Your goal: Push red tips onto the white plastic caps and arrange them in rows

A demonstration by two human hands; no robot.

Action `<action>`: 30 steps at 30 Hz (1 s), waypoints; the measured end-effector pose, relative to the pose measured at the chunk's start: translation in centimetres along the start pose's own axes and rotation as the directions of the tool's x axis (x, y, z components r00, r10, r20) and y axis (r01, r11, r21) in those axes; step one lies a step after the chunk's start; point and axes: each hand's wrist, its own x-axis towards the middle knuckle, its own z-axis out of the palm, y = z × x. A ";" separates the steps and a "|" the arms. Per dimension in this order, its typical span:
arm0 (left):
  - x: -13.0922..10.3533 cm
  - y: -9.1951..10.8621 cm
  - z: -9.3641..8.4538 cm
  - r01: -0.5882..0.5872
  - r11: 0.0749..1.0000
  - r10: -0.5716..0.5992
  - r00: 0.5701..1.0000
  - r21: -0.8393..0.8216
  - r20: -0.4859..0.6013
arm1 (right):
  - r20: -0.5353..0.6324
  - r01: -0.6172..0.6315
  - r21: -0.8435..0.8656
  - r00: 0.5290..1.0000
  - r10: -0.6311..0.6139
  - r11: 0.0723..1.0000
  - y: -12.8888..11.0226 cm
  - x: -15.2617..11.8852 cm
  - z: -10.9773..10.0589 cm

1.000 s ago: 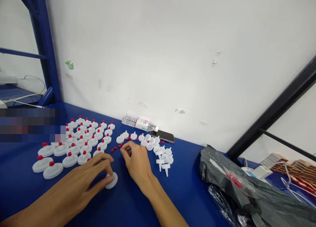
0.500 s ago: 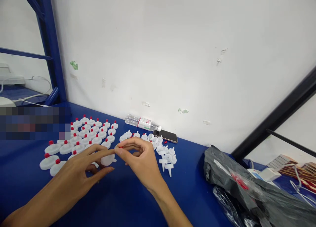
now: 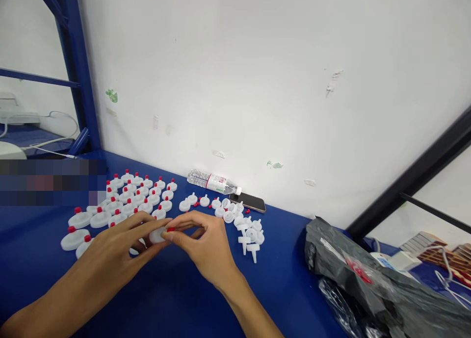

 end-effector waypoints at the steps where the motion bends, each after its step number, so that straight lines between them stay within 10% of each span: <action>1: 0.0 0.2 -0.1 0.001 1.000 -0.001 1.000 0.014 0.006 | -0.010 0.010 -0.004 1.000 -0.010 1.000 0.0 0.0 0.0; 15: -0.5 0.6 0.0 0.063 0.997 -0.067 0.994 0.053 0.091 | -0.105 0.004 0.017 0.994 -0.002 1.000 0.9 0.0 0.6; 30: 0.8 0.2 -5.3 0.145 0.950 -0.087 0.973 0.275 -0.214 | 0.005 0.000 -0.219 1.000 0.002 0.976 3.3 -0.2 3.8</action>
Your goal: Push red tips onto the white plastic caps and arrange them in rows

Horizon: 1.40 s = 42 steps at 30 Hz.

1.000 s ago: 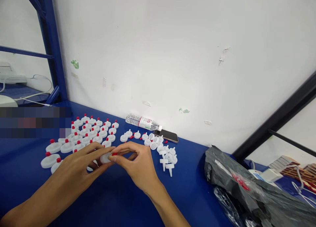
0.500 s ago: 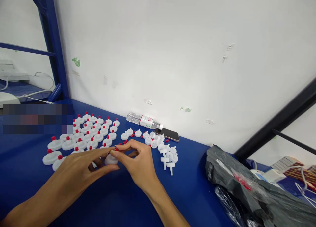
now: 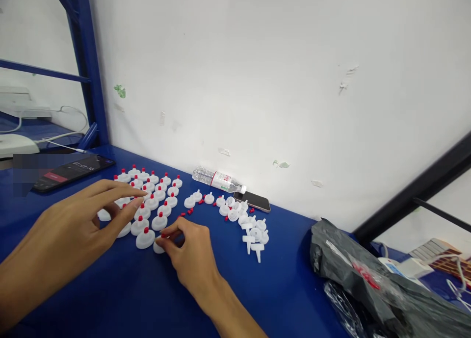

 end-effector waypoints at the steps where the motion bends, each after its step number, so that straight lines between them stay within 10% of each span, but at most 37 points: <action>1: -0.1 0.0 0.1 -0.004 1.000 0.004 1.000 0.005 -0.006 | 0.009 -0.001 0.012 1.000 0.001 1.000 -0.1 0.1 0.4; 6: -0.5 -0.1 0.7 -0.035 0.999 0.036 0.999 0.025 -0.014 | 0.074 0.054 0.006 0.996 -0.054 0.999 -0.6 0.1 0.0; 10: -0.4 -0.2 0.6 -0.031 0.999 0.032 0.999 0.012 -0.008 | -0.096 0.111 -0.164 0.987 -0.128 0.980 -0.6 1.1 -2.0; 18: -0.5 0.0 0.7 -0.031 0.998 0.033 0.999 -0.059 0.037 | -0.144 -0.013 -0.567 0.986 -0.083 0.823 0.7 7.8 -3.2; 32: -1.7 0.1 4.0 -0.121 0.968 0.180 0.946 -0.222 0.271 | 0.021 -0.077 0.204 0.997 0.074 0.976 -2.6 1.6 -3.3; 36: -1.3 -0.2 3.8 -0.115 0.989 0.134 0.967 -0.097 0.218 | -0.075 0.060 -0.151 0.995 -0.072 0.987 -1.1 2.4 -4.7; 42: -0.9 -1.0 4.4 -0.082 0.997 0.077 0.972 0.012 0.222 | 0.045 0.116 -0.715 0.992 -0.120 0.690 1.5 3.3 -5.2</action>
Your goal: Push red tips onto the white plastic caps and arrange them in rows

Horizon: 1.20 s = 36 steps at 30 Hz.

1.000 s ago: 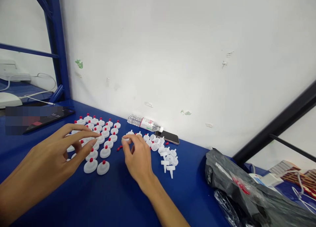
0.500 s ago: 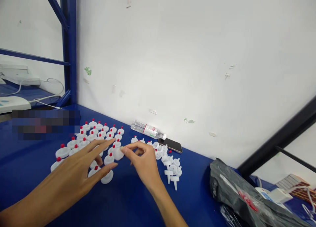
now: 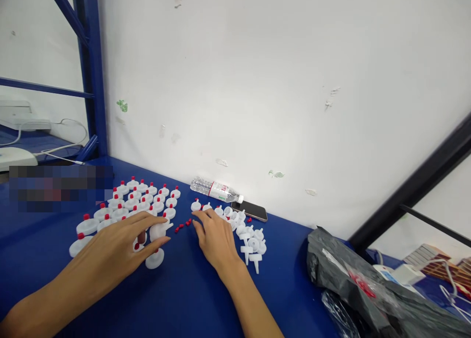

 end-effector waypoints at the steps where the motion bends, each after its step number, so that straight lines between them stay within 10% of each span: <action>1: 0.0 0.0 0.1 -0.003 1.000 0.003 1.000 0.007 -0.006 | 0.017 -0.001 -0.018 1.000 0.002 1.000 0.0 0.1 0.3; 25: -0.2 -0.9 0.7 -0.023 0.998 0.026 0.998 0.064 -0.049 | 0.038 -0.028 0.121 0.999 0.023 0.992 -1.1 -0.8 -0.5; 30: -0.1 -0.8 0.6 -0.022 0.999 0.024 0.999 0.046 -0.033 | -0.053 -0.051 0.674 0.992 0.116 0.737 -2.0 -0.5 -0.8; 36: -0.2 -0.7 0.7 -0.058 0.997 0.060 0.997 0.048 -0.046 | 0.041 -0.107 0.911 0.984 0.172 0.398 -3.3 -0.4 -1.3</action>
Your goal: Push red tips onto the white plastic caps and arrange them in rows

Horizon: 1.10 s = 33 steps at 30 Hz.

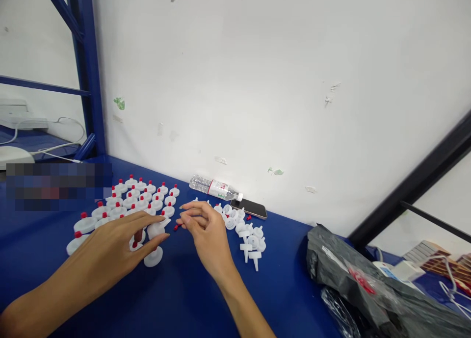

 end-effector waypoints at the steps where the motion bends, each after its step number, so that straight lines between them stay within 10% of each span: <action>1: 0.0 0.0 0.1 -0.005 1.000 0.005 1.000 -0.003 -0.008 | -0.002 -0.013 0.047 1.000 0.013 0.999 -0.1 -0.1 0.1; 33: 0.0 1.1 -0.8 -0.160 0.977 0.133 0.974 -0.142 -0.183 | -0.079 -0.060 0.197 0.994 0.077 0.979 0.2 -1.0 2.4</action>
